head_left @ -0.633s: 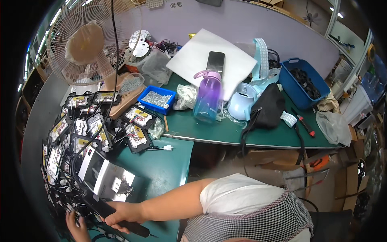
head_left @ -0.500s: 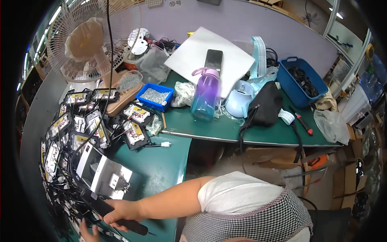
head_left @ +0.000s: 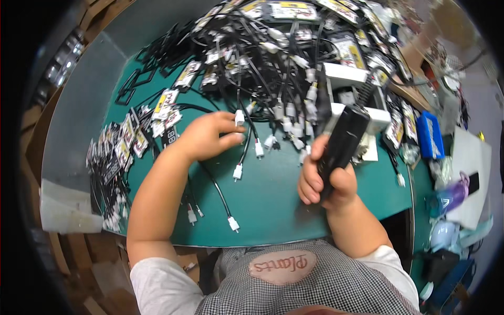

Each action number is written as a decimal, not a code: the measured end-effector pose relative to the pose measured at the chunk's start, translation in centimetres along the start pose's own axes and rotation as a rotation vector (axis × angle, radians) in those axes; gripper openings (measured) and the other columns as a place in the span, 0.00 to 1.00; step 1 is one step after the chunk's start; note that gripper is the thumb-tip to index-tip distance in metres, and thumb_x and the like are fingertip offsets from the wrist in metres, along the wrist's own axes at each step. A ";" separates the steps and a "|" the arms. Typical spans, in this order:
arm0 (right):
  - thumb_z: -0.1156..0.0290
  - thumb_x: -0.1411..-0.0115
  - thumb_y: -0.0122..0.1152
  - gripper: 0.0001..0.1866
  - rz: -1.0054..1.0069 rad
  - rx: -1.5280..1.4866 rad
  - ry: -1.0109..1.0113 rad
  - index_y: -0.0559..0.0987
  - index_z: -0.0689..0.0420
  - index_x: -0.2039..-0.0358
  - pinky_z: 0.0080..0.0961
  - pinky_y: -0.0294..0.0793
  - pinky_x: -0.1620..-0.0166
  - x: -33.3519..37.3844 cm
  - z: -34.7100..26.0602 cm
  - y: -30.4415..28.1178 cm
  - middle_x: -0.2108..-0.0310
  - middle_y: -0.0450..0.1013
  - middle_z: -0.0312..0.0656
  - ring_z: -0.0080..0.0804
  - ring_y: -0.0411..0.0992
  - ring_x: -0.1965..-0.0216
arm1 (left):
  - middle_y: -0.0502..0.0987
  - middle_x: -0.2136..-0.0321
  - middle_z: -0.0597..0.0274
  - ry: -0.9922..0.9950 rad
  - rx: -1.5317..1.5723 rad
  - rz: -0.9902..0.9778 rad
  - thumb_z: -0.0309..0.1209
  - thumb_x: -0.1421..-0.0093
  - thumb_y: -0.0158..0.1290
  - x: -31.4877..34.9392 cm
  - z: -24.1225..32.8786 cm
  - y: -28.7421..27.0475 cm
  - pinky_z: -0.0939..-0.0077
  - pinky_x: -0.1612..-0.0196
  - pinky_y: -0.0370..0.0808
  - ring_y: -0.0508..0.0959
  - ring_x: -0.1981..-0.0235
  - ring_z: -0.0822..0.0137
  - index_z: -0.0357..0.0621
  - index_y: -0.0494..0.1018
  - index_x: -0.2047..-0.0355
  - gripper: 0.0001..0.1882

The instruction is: The person repeatedly picks up small electronic modules with attached wires from a pile on a green workbench. They place each module into a black rectangular frame and use a black electric screwdriver to tighten screws into the module. After securing the unit, they remove it from the frame and place it back onto the workbench, repeating this process for multiple units.

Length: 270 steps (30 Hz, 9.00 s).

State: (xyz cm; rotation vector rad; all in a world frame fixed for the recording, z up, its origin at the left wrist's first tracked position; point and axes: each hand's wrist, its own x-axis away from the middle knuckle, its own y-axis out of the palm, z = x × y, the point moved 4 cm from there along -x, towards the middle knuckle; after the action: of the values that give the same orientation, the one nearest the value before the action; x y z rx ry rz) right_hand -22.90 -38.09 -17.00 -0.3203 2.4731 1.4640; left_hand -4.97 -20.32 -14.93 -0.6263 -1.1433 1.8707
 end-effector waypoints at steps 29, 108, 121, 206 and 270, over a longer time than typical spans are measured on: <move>0.71 0.52 0.71 0.28 0.043 0.091 0.100 0.64 0.64 0.56 0.36 0.76 0.74 -1.6 1.7 -2.9 0.78 0.70 0.48 0.40 0.72 0.80 | 0.66 0.43 0.60 -0.920 -0.630 0.464 0.30 0.44 0.50 -13.2 -28.0 -10.3 0.62 0.43 0.65 0.65 0.41 0.58 0.58 0.69 0.46 0.23; 0.56 0.42 0.63 0.27 -0.070 0.175 -0.225 0.61 0.59 0.54 0.19 0.69 0.81 -0.9 -1.9 0.3 0.79 0.63 0.34 0.23 0.65 0.84 | 0.65 0.45 0.36 -0.911 -0.413 0.173 0.57 0.42 0.47 14.5 -15.0 -3.2 0.61 0.41 0.63 0.66 0.43 0.45 0.35 0.64 0.44 0.38; 0.56 0.43 0.63 0.26 -0.029 0.241 -0.207 0.61 0.57 0.55 0.18 0.70 0.82 -1.3 -1.4 -0.3 0.80 0.64 0.33 0.22 0.65 0.86 | 0.66 0.43 0.53 -0.800 -1.086 0.374 0.29 0.45 0.50 16.4 -19.8 -11.8 0.61 0.42 0.65 0.64 0.40 0.54 0.63 0.61 0.40 0.31; 0.47 0.39 0.53 0.32 -0.205 0.418 -0.442 0.65 0.60 0.46 0.28 0.70 0.71 3.8 -7.7 1.9 0.73 0.66 0.36 0.27 0.67 0.78 | 0.71 0.58 0.54 0.158 -0.202 0.394 0.26 0.63 0.63 12.3 10.5 9.5 0.56 0.55 0.69 0.72 0.59 0.53 0.53 0.76 0.55 0.29; 0.63 0.47 0.67 0.29 -0.101 0.910 -0.371 0.63 0.63 0.52 0.25 0.71 0.78 1.9 -2.9 0.0 0.77 0.68 0.45 0.29 0.67 0.82 | 0.69 0.49 0.49 0.093 -0.097 0.240 0.28 0.58 0.60 8.2 11.5 12.9 0.51 0.45 0.66 0.70 0.49 0.49 0.56 0.78 0.57 0.24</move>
State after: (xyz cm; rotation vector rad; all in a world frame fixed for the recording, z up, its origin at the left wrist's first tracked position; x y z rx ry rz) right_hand -25.01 -40.73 -16.25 0.0151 2.4518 0.2230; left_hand -23.11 -21.79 -21.03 -0.9306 -1.1438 1.9713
